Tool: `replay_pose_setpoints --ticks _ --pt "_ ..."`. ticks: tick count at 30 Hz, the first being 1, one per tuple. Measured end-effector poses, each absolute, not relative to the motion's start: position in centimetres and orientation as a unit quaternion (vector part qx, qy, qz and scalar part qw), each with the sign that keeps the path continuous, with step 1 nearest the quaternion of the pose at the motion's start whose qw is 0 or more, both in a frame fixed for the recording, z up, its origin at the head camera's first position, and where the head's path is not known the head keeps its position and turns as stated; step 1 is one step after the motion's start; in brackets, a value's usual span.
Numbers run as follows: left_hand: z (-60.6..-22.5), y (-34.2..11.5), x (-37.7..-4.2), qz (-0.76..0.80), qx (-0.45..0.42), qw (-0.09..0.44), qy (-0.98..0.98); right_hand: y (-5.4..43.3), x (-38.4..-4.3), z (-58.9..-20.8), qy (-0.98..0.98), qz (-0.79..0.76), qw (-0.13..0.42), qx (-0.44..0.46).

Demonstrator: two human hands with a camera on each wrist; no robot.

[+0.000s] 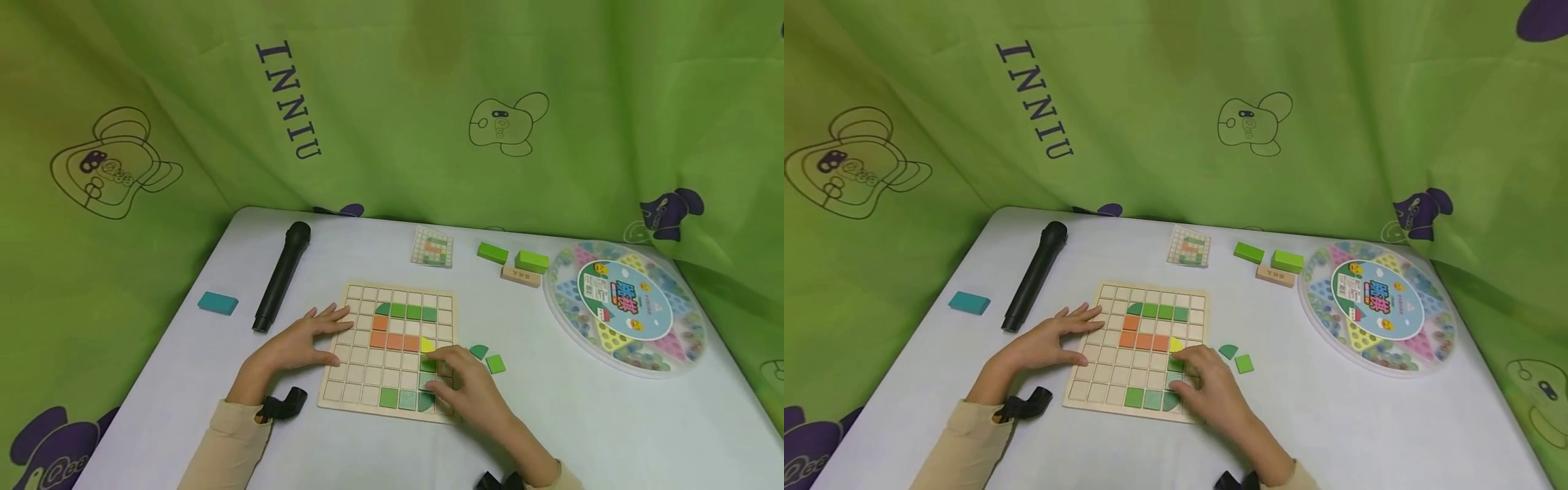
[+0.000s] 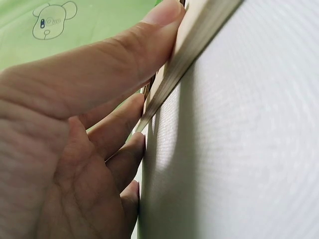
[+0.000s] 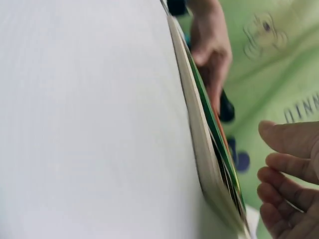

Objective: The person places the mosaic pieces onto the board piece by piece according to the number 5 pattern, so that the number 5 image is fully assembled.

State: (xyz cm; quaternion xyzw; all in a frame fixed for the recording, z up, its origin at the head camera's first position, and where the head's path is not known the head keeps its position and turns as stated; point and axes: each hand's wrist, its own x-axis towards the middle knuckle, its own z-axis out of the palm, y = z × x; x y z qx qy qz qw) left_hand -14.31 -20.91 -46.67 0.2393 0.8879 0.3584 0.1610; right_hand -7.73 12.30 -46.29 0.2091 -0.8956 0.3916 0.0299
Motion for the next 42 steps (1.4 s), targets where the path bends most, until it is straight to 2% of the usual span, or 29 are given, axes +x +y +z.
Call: replay_pose_setpoints --ticks 8,13,18,28,42 --pt "-46.8 -20.8 -14.3 0.36 0.238 0.165 0.887 17.0 -9.2 -47.2 -0.927 0.353 0.063 0.113" --pt "-46.9 -20.8 -14.3 0.359 0.24 0.164 0.887 18.3 -9.5 -47.7 -0.936 0.336 0.069 0.081" --pt "-46.8 -20.8 -14.4 0.357 0.244 0.159 0.887 18.4 -9.7 -47.7 -0.938 0.329 0.065 0.083" --pt "-46.7 -20.9 -14.5 0.356 0.244 0.16 0.888 18.4 -9.7 -48.1 -0.942 0.303 0.092 0.109" --pt "-46.9 -21.0 -14.5 0.359 0.242 0.163 0.887 18.5 -10.1 -48.6 -0.935 0.256 0.194 0.151"
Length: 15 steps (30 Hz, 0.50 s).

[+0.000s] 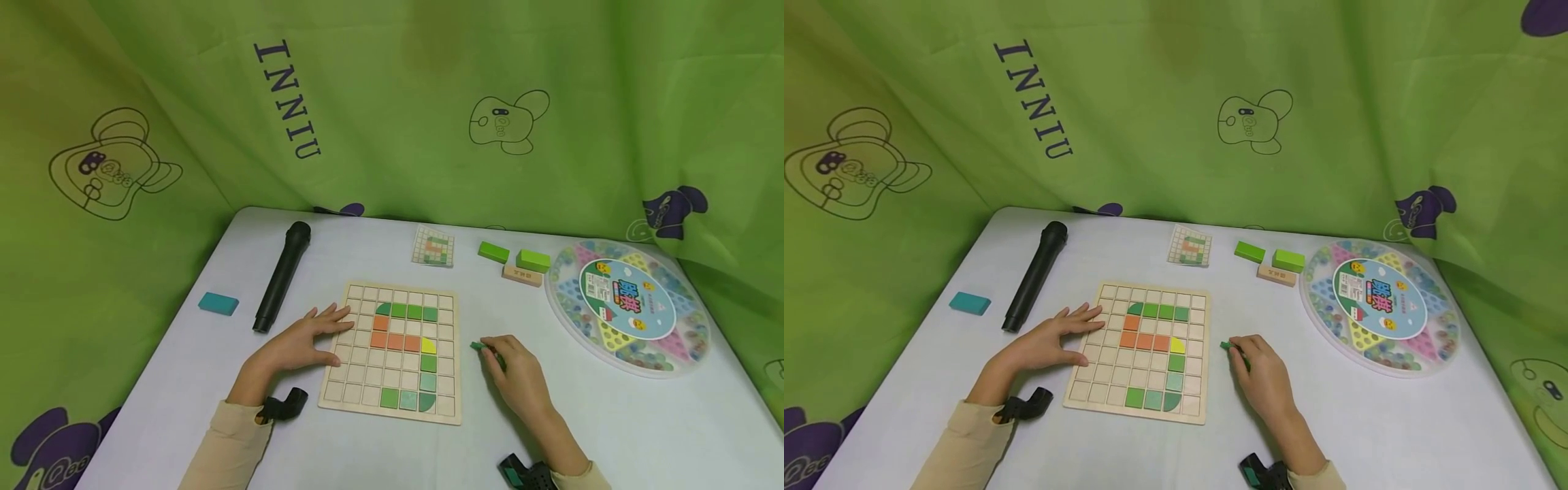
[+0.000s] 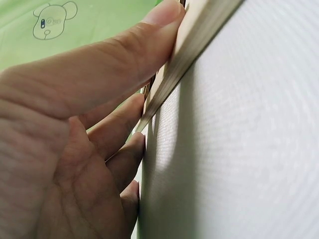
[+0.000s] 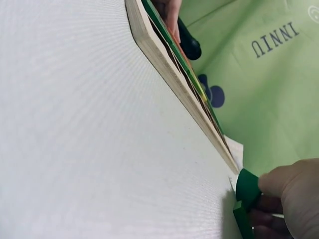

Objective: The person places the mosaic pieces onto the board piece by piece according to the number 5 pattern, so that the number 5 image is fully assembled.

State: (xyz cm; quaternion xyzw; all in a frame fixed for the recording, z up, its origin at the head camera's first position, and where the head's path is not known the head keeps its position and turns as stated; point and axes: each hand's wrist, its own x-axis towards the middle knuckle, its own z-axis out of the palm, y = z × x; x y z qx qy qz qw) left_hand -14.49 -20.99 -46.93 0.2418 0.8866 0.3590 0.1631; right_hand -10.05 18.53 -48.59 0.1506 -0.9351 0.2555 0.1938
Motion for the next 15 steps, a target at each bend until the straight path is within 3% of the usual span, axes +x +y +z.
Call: replay_pose_setpoints --ticks 6,15 --pt "-46.78 -20.99 -14.44 0.359 0.24 0.162 0.887 18.48 -10.43 -48.47 -0.934 0.234 0.207 0.171" --pt "-46.46 -20.78 -14.29 0.36 0.239 0.166 0.886 18.32 -10.35 -48.21 -0.937 0.274 0.159 0.146"
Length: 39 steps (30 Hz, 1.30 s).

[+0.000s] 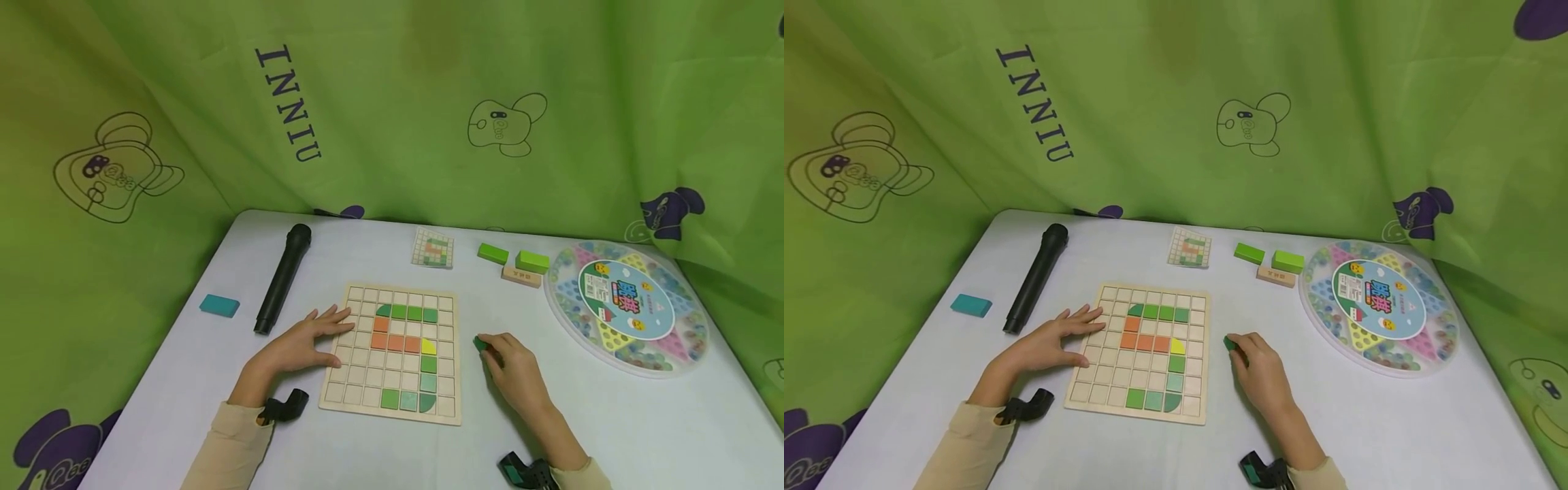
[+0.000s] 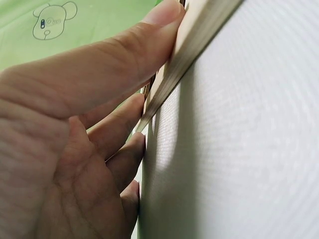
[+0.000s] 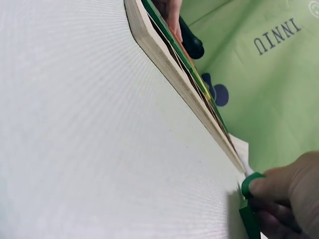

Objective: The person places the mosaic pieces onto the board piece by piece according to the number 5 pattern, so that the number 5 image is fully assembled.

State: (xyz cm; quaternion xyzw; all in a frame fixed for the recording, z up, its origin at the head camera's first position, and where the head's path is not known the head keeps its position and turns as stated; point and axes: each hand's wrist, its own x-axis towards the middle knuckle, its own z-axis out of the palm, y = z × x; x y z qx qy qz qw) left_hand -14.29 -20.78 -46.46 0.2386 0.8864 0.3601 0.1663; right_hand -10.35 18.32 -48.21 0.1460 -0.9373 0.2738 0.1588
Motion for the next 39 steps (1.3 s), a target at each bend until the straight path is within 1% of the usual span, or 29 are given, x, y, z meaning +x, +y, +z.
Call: replay_pose_setpoints --ticks 6,10,17,22,30,35,39 --pt "-46.6 -20.8 -14.2 0.36 0.235 0.166 0.888 17.5 -9.8 -47.3 -0.917 0.369 0.104 0.11" --pt "-46.5 -20.8 -14.2 0.358 0.231 0.166 0.889 16.3 -9.2 -46.6 -0.894 0.431 0.058 0.11" --pt "-46.4 -20.9 -14.1 0.355 0.233 0.165 0.89 12.9 -7.9 -46.2 -0.855 0.491 -0.038 0.162" --pt "-46.5 -20.9 -14.1 0.354 0.236 0.165 0.89 10.7 -7.2 -46.3 -0.838 0.505 -0.082 0.191" --pt "-46.6 -20.8 -14.3 0.344 0.249 0.166 0.89 8.2 -6.7 -46.2 -0.829 0.505 -0.108 0.216" --pt "-46.6 -20.8 -14.4 0.342 0.248 0.165 0.891 7.0 -7.0 -46.2 -0.836 0.49 -0.098 0.226" --pt "-46.5 -21.0 -14.2 0.342 0.245 0.162 0.892 6.0 -7.2 -46.5 -0.842 0.468 -0.083 0.253"
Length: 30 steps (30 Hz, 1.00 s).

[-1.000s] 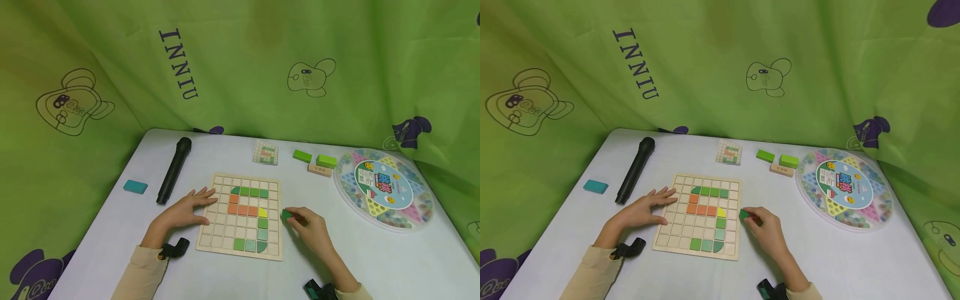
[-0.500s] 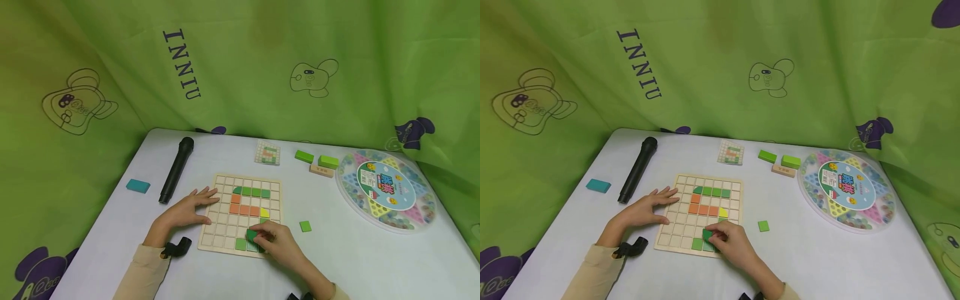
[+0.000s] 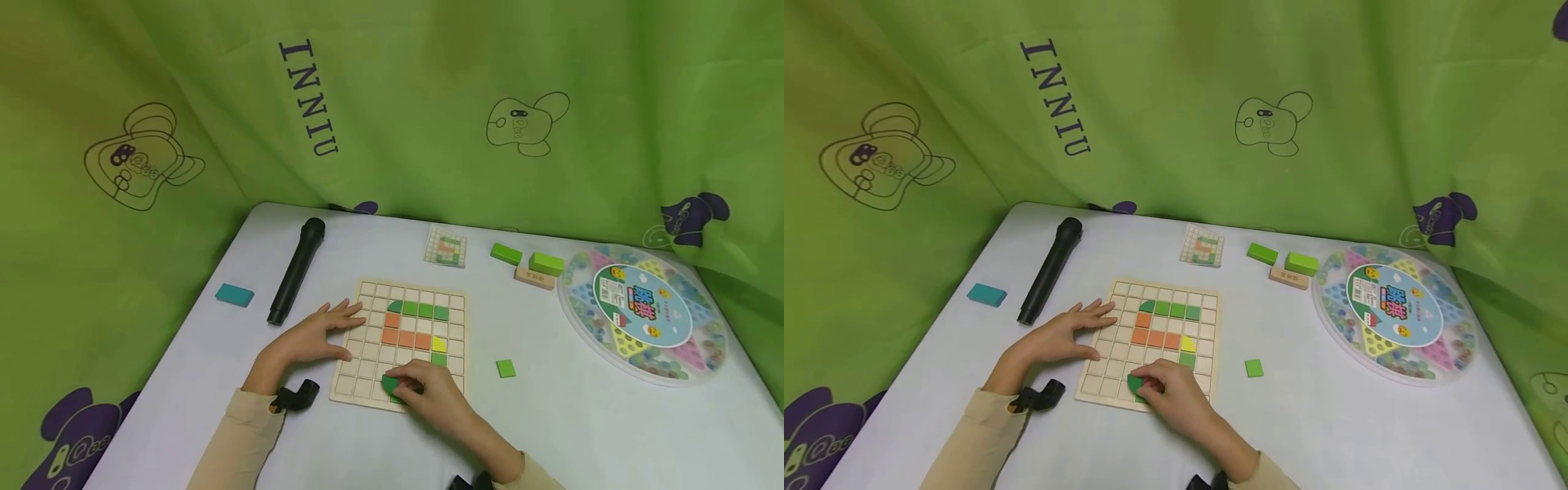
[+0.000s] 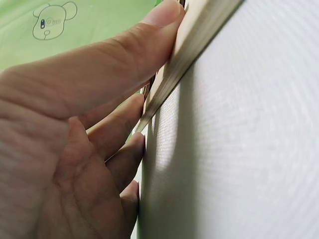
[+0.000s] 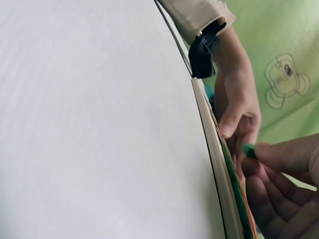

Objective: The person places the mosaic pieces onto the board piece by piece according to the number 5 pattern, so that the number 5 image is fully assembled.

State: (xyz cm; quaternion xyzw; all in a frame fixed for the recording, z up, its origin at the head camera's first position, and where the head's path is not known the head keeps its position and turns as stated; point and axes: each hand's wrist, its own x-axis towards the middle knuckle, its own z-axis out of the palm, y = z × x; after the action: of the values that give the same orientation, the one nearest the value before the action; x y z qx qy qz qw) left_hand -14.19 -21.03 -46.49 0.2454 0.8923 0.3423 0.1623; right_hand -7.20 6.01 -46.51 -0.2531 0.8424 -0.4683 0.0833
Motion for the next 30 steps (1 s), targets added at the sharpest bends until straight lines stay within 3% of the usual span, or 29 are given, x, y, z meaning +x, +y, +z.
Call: replay_pose_setpoints --ticks 19,30 --pt "-46.5 -21.1 -14.5 0.344 0.252 0.159 0.89 4.9 -7.3 -47.1 0.882 -0.34 0.021 -0.324" --pt "-46.4 -21.0 -14.4 0.346 0.257 0.157 0.889 5.0 -7.0 -47.4 0.891 -0.317 0.019 -0.325"
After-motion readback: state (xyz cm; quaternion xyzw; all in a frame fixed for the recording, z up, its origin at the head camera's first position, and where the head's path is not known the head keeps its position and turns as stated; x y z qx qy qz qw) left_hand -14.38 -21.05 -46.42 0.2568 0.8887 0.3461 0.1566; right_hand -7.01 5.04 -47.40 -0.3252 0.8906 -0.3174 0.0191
